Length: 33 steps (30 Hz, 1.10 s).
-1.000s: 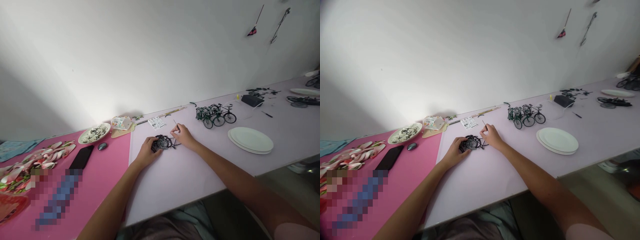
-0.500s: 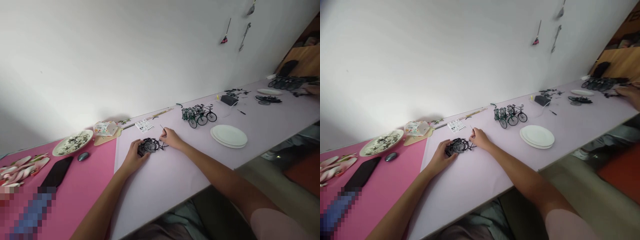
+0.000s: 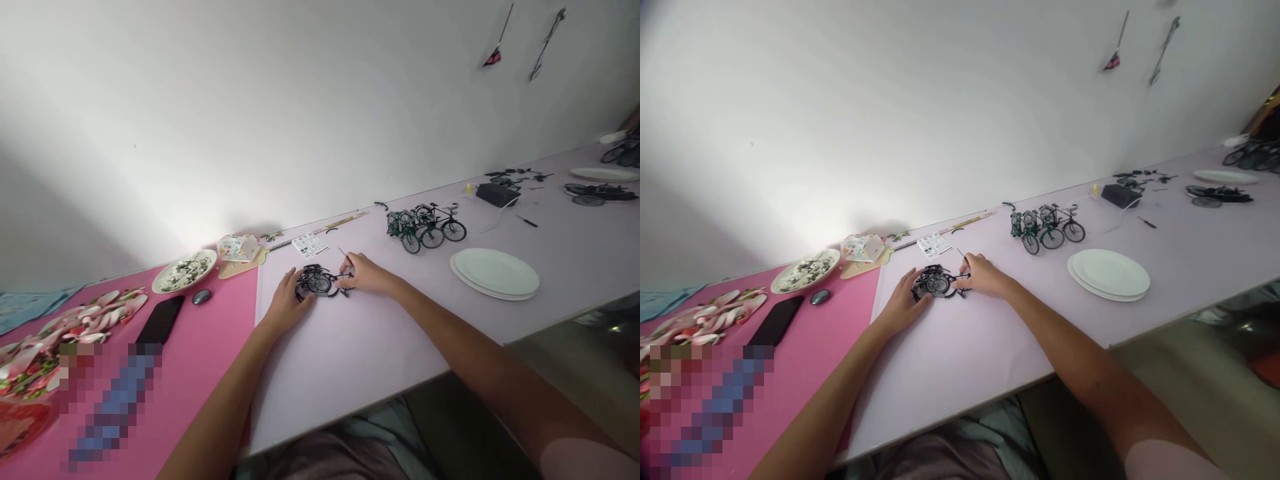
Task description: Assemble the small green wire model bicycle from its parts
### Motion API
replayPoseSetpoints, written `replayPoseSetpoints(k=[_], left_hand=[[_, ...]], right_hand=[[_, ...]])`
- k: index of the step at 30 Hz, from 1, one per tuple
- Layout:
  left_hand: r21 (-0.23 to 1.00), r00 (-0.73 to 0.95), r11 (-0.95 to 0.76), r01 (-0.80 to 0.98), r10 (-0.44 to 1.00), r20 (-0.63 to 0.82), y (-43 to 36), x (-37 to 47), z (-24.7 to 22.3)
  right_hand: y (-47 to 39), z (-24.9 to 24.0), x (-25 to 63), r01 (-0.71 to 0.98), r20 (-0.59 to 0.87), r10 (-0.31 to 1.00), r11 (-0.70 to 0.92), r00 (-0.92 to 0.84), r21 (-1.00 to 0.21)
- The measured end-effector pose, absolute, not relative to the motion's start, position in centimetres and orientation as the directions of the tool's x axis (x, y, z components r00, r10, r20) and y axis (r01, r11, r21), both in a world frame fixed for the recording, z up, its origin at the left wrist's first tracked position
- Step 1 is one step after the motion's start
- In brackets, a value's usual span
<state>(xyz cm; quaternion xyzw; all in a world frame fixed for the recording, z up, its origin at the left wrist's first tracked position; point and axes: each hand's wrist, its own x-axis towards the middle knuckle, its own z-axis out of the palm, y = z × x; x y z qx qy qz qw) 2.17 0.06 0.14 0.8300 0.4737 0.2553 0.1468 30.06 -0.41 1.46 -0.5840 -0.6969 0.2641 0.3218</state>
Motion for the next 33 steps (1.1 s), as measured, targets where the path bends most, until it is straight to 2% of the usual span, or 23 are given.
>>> replayPoseSetpoints(k=[6, 11, 19, 23, 29, 33], left_hand=[[0.378, 0.505, -0.528, 0.760, 0.847, 0.167, -0.6, 2.8, 0.4], [0.431, 0.486, -0.525, 0.734, 0.849, 0.207, -0.8, 3.1, 0.6], [0.507, 0.472, -0.569, 0.647, 0.822, 0.319, -0.3, 3.1, 0.2], [0.518, 0.481, -0.588, 0.621, 0.808, 0.340, -0.4, 3.1, 0.5], [0.506, 0.532, -0.603, 0.617, 0.793, 0.296, -0.9, 3.1, 0.8], [0.548, 0.504, -0.570, 0.612, 0.815, 0.286, -1.3, 3.3, 0.6]], right_hand=[[-0.3, 1.8, 30.0, 0.572, 0.102, 0.981, 0.180, -0.166, -0.800], [0.1, 1.2, 30.2, 0.516, 0.088, 0.981, 0.166, -0.173, -0.840], [0.6, 1.1, 30.5, 0.480, 0.182, 0.976, 0.219, -0.123, -0.849], [0.9, 1.2, 31.3, 0.523, 0.209, 0.975, 0.217, -0.074, -0.824], [1.3, 1.2, 32.2, 0.648, 0.209, 0.978, 0.171, -0.018, -0.742], [0.6, 1.5, 31.1, 0.677, 0.238, 0.971, 0.183, -0.012, -0.713]])
